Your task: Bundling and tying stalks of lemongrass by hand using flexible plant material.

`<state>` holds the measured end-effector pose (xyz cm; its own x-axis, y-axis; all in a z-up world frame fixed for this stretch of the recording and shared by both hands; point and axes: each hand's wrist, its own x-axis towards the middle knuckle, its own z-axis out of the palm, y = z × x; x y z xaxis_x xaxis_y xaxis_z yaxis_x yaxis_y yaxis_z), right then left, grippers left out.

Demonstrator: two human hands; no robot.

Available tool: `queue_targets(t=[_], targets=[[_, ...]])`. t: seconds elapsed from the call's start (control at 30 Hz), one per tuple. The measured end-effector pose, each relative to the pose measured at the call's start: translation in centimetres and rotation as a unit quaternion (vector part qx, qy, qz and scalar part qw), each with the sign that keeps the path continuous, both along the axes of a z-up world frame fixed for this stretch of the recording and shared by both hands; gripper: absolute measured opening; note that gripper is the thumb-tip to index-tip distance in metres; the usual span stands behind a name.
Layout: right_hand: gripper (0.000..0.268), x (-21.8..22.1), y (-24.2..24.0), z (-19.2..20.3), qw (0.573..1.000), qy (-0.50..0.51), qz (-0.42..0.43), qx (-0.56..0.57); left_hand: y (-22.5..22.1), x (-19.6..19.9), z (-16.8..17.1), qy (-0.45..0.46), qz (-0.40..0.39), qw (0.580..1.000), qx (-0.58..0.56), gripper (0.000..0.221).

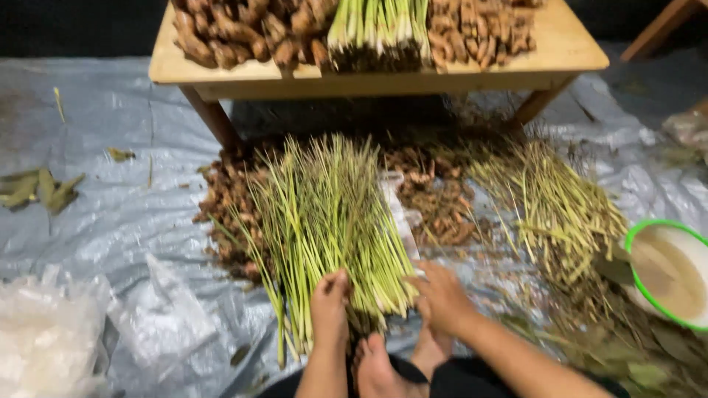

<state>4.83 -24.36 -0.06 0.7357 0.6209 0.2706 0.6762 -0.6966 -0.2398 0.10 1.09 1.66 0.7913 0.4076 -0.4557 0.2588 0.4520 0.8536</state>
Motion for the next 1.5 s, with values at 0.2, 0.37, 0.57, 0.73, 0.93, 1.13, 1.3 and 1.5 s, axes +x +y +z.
queue_targets(t=[0.2, 0.37, 0.57, 0.73, 0.93, 1.13, 1.3, 1.5], targets=[[0.07, -18.1, 4.5, -7.6, 0.974, 0.195, -0.048, 0.1, 0.7, -0.7, -4.6, -0.143, 0.118, 0.982, -0.043, 0.045], [0.086, -14.9, 6.2, -5.2, 0.91, 0.401, -0.066, 0.076, 2.6, -3.9, 1.1, -0.123, 0.136, 0.982, 0.053, 0.027], [0.071, -15.4, 5.8, -5.2, 0.874, 0.461, -0.099, 0.115, 9.2, -7.8, 0.8, -0.094, 0.206, 0.957, 0.183, 0.015], [0.038, -21.0, 6.7, 2.8, 0.944, 0.322, 0.066, 0.035, 15.5, -8.1, -11.7, 0.123, 0.034, 0.885, 0.448, 0.01], [0.049, -21.2, 6.5, -3.4, 0.949, 0.306, 0.074, 0.008, 16.9, -7.1, -15.0, 0.23, -0.17, 0.838, 0.464, 0.023], [0.049, -19.5, 8.4, -2.3, 0.917, 0.386, -0.024, 0.094, 21.6, -6.3, -18.0, 0.265, -0.164, 0.832, 0.459, 0.02], [0.058, -15.7, 13.6, -2.1, 0.966, 0.249, 0.05, -0.053, 16.6, -6.4, -8.9, 0.314, -0.38, 0.768, 0.409, 0.047], [0.065, -11.5, 18.8, -2.6, 0.893, 0.408, -0.033, -0.186, 17.0, -5.8, -14.1, 0.259, -0.369, 0.793, 0.409, 0.031]])
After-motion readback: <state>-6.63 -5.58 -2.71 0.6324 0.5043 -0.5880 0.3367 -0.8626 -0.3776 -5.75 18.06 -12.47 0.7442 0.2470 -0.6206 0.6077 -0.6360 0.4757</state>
